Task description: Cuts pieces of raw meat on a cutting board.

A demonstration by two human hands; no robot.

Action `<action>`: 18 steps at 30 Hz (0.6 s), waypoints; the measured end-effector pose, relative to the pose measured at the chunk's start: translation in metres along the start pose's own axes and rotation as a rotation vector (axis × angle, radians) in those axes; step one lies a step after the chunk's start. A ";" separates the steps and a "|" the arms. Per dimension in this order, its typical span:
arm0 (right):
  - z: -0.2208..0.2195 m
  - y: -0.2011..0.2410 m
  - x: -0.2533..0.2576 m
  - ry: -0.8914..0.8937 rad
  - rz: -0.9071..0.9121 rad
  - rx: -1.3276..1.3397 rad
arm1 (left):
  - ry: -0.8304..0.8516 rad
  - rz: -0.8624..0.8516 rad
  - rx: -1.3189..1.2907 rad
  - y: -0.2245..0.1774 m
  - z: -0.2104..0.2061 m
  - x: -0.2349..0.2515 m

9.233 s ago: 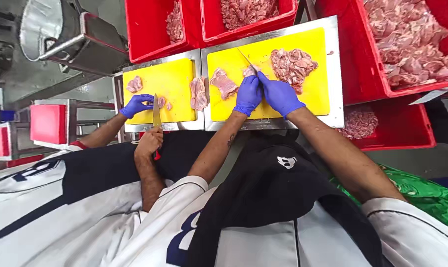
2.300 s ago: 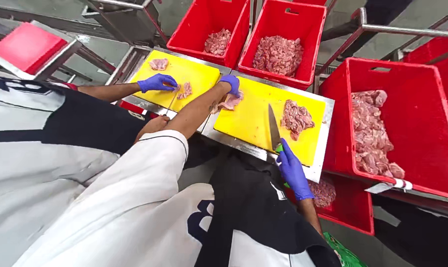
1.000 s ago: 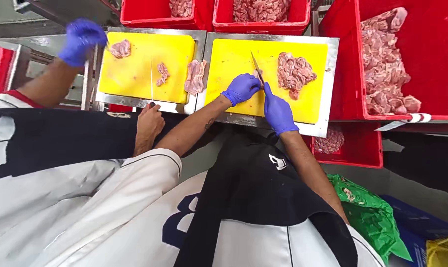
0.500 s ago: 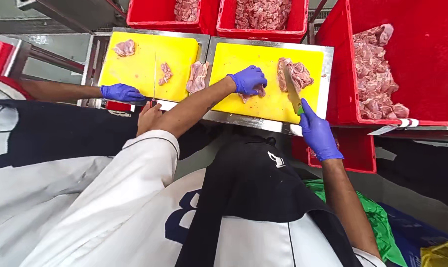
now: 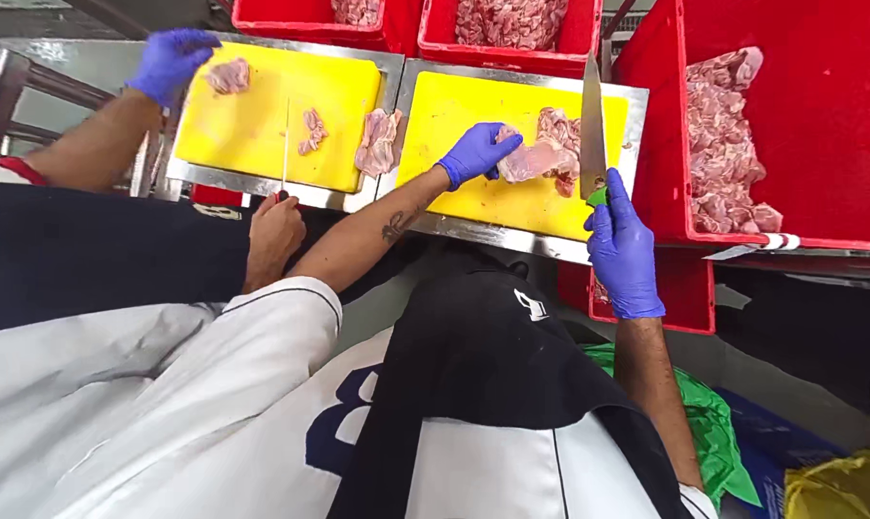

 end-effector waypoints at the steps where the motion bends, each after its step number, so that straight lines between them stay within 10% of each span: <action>1: -0.009 0.000 -0.004 0.017 -0.008 -0.007 | -0.012 0.068 0.259 0.022 -0.007 0.000; 5: -0.053 -0.006 -0.030 0.187 -0.073 -0.147 | -0.145 0.289 0.625 0.078 0.017 0.010; 11: -0.068 -0.009 -0.058 0.390 -0.069 -0.473 | 0.034 0.024 0.606 0.052 -0.020 0.011; 18: -0.118 0.004 0.043 0.292 -0.023 -0.415 | 0.157 0.013 0.500 0.048 -0.034 0.018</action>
Point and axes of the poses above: each hand's wrist, its own x-axis towards the middle knuckle, its own z-axis out of the back of the hand, y = z × x, the point moved 9 cm from there along x, towards the middle knuckle, and after that the axes turned 4 degrees about x, right-handed, at the moved point
